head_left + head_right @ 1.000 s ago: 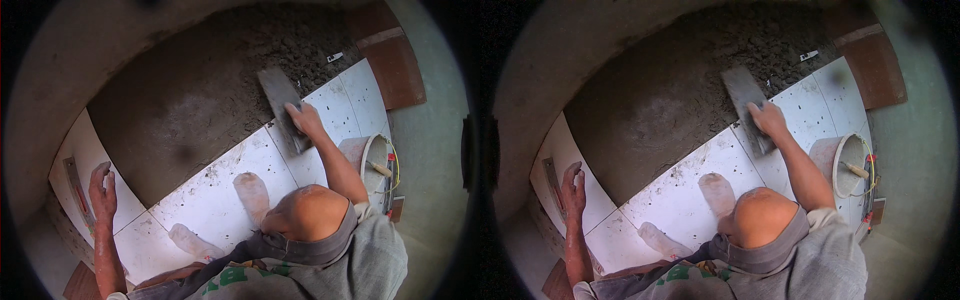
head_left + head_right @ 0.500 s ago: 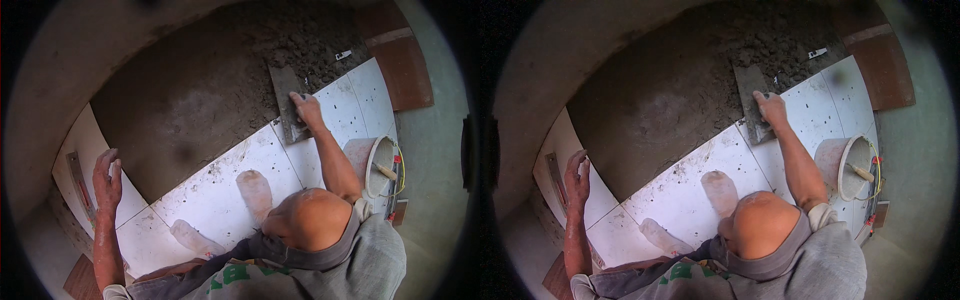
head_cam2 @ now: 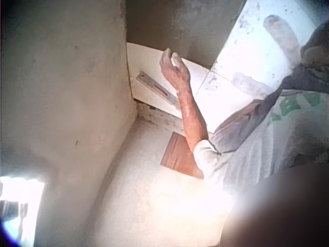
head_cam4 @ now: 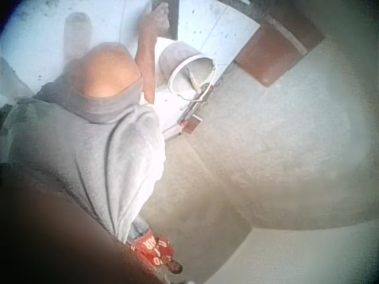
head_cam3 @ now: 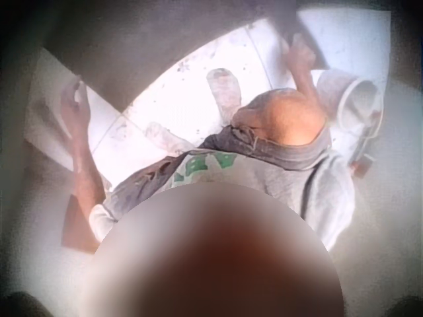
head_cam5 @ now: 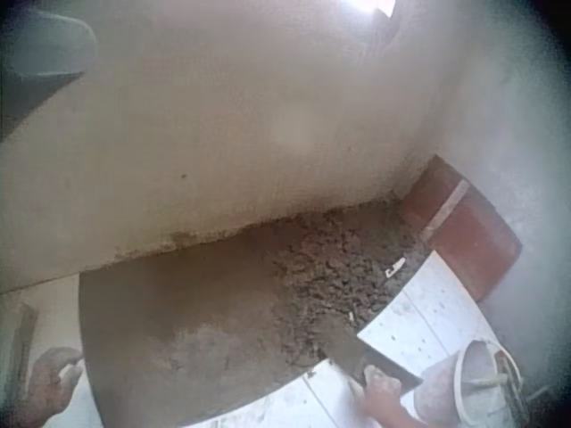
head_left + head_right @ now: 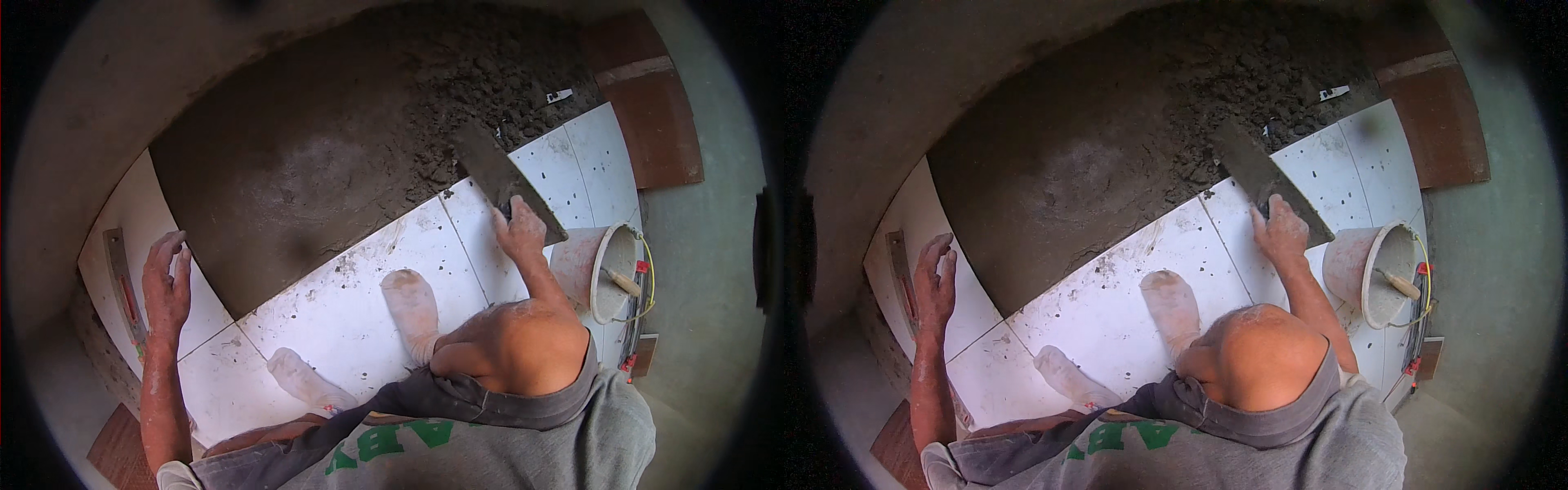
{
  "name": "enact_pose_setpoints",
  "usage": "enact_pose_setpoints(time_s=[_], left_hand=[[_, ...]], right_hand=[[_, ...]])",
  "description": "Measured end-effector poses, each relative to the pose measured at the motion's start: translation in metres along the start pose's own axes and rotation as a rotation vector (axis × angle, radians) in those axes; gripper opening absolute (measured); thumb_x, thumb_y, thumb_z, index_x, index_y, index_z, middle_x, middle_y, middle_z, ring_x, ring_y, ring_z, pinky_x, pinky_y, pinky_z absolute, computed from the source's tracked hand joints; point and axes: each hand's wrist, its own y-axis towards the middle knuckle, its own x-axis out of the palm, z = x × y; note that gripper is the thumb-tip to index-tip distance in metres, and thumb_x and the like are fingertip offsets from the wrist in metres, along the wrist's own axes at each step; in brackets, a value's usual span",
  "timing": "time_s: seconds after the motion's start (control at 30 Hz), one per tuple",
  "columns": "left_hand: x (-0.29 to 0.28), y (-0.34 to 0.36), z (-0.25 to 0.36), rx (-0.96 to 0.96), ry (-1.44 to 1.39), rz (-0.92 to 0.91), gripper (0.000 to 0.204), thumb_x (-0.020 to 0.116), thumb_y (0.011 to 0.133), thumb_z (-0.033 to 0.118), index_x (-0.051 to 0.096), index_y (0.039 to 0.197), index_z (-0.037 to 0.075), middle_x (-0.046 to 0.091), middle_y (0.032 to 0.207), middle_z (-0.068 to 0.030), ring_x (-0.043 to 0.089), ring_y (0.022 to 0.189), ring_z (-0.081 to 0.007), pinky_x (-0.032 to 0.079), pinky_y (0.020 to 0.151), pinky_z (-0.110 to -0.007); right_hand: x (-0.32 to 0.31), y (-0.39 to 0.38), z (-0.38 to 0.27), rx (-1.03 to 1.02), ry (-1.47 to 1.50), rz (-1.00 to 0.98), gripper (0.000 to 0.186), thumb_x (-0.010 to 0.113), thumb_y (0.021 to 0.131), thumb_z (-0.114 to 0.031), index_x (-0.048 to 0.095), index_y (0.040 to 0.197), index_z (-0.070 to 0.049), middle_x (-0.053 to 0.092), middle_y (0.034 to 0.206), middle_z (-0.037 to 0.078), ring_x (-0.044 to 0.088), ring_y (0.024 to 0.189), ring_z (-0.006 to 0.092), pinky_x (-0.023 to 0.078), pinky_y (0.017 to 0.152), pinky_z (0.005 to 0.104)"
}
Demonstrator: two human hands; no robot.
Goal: Using a trowel to smooth and level a bed of wet mortar on the floor for tiling.
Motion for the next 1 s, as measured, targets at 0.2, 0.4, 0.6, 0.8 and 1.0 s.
enact_pose_setpoints(time_s=[0.2,0.4,0.6,0.8,1.0], left_hand=[[-0.002,-0.006,0.003,0.015,0.002,-0.006,0.03,0.052,0.096,0.022,0.061,0.117,0.002,0.059,0.12,-0.0172,0.057,0.111,-0.0312,0.044,0.097,-0.039],[0.0,-0.006,0.005,0.017,0.007,0.01,0.03,0.052,0.096,0.023,0.061,0.117,0.003,0.059,0.12,-0.0168,0.057,0.112,-0.0318,0.044,0.098,-0.04],[0.002,-0.006,0.005,-0.003,0.004,-0.029,0.031,0.052,0.096,0.025,0.061,0.117,0.004,0.059,0.121,-0.0165,0.057,0.112,-0.0323,0.044,0.098,-0.04],[0.007,-0.008,-0.003,-0.033,0.001,-0.052,0.031,0.051,0.097,0.025,0.061,0.116,0.003,0.058,0.122,-0.0168,0.058,0.112,-0.0317,0.045,0.098,-0.04],[0.012,-0.002,-0.017,-0.041,-0.025,-0.077,0.032,0.051,0.097,0.025,0.061,0.117,0.004,0.058,0.123,-0.017,0.058,0.112,-0.0316,0.044,0.098,-0.04]], right_hand=[[0.005,0.042,0.003,-0.033,0.165,0.272,0.042,0.061,0.086,-0.041,0.053,0.092,-0.001,0.064,0.076,0.02,0.065,0.07,0.0343,0.05,0.063,0.0459],[-0.035,0.1,-0.062,0.185,1.11,-0.18,0.042,0.064,0.086,-0.038,0.056,0.081,0.003,0.056,0.063,0.008,0.052,0.046,0.0164,0.043,0.045,0.0318],[-0.024,0.154,-0.105,-0.044,0.969,-0.24,0.032,0.064,0.078,-0.025,0.056,0.082,0.006,0.058,0.064,0.011,0.057,0.047,0.019,0.045,0.048,0.0331],[0.002,0.163,-0.119,-0.001,0.989,-0.291,0.026,0.061,0.073,-0.018,0.056,0.081,0.006,0.059,0.065,0.016,0.061,0.051,0.0246,0.048,0.051,0.0358],[0.013,0.157,-0.135,-0.029,0.862,-0.305,0.022,0.062,0.071,-0.01,0.056,0.087,0.004,0.053,0.065,0.008,0.051,0.048,0.0161,0.041,0.045,0.0327]])
